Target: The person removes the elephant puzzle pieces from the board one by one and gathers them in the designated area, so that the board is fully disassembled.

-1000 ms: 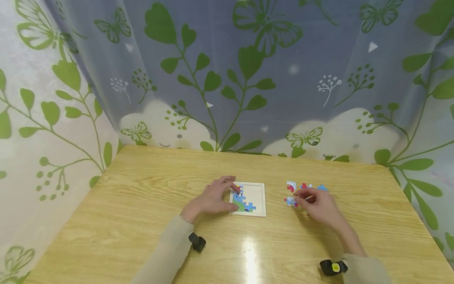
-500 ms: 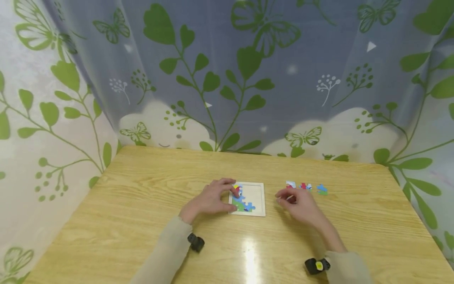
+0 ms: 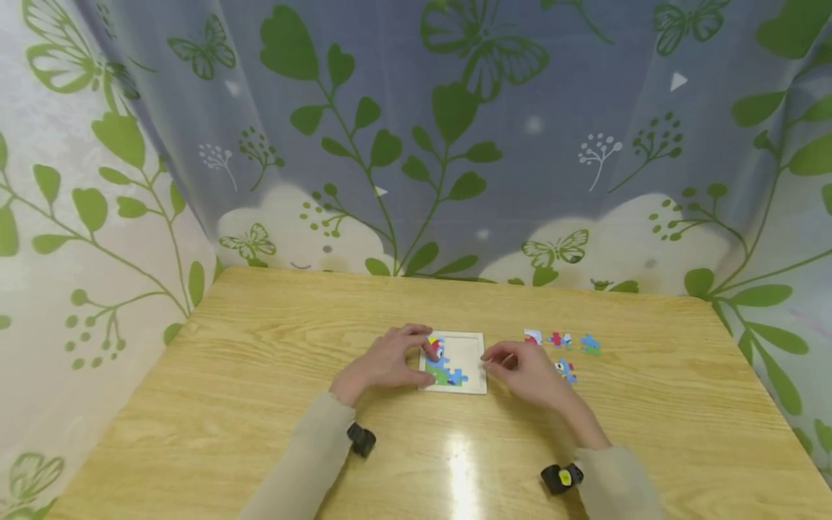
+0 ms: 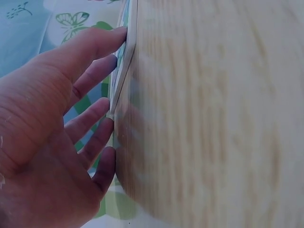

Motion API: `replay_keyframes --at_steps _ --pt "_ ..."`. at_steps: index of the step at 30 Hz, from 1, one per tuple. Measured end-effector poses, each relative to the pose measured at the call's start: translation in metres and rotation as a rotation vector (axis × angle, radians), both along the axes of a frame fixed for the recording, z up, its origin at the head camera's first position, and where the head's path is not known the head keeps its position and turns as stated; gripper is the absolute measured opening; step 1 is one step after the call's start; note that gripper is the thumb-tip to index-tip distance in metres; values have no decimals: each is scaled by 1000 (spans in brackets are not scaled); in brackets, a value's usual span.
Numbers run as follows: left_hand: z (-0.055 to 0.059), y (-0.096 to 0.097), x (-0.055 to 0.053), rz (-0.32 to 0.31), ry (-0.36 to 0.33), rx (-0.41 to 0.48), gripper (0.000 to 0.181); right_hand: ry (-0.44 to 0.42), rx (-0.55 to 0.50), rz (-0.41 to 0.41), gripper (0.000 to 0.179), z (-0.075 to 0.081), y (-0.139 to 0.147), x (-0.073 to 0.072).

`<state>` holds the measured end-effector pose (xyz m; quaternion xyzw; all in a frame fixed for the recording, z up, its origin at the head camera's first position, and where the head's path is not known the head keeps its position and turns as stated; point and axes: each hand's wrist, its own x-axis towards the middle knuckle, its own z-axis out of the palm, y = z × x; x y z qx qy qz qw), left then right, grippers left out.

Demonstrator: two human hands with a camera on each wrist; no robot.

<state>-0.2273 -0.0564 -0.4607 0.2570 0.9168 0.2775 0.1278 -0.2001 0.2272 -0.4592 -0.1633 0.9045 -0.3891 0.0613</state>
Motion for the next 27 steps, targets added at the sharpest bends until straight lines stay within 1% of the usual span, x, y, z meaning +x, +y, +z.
replay_keyframes --at_steps 4,11,20,27 --pt "0 0 0 2 -6 8 26 -12 7 20 13 -2 -6 -3" --pt "-2 0 -2 10 2 -1 28 -4 26 77 11 -4 -14 -7" --pt "-3 -1 -3 17 -6 -2 27 28 68 158 16 -4 -21 -11" --pt "-3 0 -3 17 -5 -7 26 40 101 188 20 -7 -26 -15"
